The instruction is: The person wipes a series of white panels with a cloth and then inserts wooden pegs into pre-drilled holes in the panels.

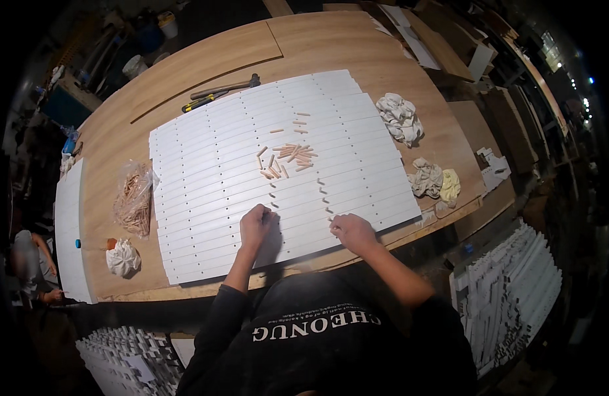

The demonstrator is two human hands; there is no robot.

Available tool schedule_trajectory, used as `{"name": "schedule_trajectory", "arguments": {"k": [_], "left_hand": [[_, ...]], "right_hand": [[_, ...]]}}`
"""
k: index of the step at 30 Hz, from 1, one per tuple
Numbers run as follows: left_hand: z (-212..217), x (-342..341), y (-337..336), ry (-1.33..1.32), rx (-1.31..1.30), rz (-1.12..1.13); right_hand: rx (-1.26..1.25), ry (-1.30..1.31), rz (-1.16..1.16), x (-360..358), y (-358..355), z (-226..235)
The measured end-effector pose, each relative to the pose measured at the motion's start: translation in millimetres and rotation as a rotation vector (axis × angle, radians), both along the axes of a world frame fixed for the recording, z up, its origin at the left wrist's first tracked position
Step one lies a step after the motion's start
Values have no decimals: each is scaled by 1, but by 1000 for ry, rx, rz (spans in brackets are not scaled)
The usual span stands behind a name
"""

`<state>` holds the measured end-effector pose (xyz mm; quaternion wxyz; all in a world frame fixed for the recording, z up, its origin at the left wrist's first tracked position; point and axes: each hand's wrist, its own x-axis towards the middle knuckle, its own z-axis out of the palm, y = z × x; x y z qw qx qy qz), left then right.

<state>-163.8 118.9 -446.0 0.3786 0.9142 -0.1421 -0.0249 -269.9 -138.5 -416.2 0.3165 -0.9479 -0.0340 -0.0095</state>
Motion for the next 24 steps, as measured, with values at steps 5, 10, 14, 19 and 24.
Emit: {"name": "schedule_trajectory", "arguments": {"k": [5,10,14,19,24], "left_hand": [[7,12,-7,-162,254,-177],[17,2,10,-137,151,-142],[32,-47,11,220,-215,13],[56,-92,-46,182,-459,-142],[37,-71,-14,454,-558,101]], "right_hand": [[69,-68,-4,1,-3,-1],[156,-49,-174,-13,2,7],[676,176,-448,-38,10,14],[1151,308,-285,-21,53,16],[1222,539,-231,-11,69,1]]}}
